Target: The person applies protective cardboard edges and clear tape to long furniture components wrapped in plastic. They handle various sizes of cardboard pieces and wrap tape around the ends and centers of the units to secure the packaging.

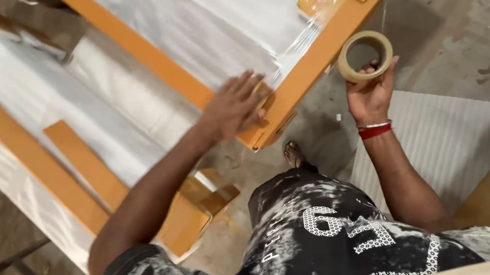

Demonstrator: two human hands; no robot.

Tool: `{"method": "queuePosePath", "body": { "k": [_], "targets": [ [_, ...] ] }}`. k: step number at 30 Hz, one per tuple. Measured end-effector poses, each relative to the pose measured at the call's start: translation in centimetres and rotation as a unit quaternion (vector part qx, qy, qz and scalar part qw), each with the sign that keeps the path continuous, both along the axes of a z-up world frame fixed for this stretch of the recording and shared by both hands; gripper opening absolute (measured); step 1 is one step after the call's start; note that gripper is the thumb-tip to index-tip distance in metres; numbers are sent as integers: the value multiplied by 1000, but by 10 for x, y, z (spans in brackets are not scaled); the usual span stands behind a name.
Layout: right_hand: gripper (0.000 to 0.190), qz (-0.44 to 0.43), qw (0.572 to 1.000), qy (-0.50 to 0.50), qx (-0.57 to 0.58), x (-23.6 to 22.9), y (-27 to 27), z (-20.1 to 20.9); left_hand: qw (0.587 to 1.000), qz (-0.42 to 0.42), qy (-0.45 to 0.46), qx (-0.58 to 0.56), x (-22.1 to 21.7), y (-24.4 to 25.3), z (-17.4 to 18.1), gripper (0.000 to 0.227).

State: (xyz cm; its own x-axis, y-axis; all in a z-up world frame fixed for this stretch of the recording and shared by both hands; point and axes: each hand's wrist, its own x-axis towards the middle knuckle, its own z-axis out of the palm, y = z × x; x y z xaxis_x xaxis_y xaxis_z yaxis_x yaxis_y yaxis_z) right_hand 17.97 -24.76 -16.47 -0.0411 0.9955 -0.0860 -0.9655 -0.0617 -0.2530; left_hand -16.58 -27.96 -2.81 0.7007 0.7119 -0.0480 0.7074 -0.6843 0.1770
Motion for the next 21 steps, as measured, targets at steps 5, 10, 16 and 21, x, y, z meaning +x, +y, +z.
{"method": "queuePosePath", "body": {
  "k": [5,10,16,21],
  "targets": [
    [26,55,995,-21,-85,-45,-98,15,994,104,13,9,16,-35,-22,66],
    [37,207,978,-6,-31,-92,-191,-22,993,114,17,20,19,-38,-13,63],
    [41,291,957,18,-6,-132,-214,-53,993,109,16,34,19,-33,-11,65],
    [40,353,934,29,-39,-177,-216,-62,994,100,14,40,12,-30,-24,67]
  ]
}}
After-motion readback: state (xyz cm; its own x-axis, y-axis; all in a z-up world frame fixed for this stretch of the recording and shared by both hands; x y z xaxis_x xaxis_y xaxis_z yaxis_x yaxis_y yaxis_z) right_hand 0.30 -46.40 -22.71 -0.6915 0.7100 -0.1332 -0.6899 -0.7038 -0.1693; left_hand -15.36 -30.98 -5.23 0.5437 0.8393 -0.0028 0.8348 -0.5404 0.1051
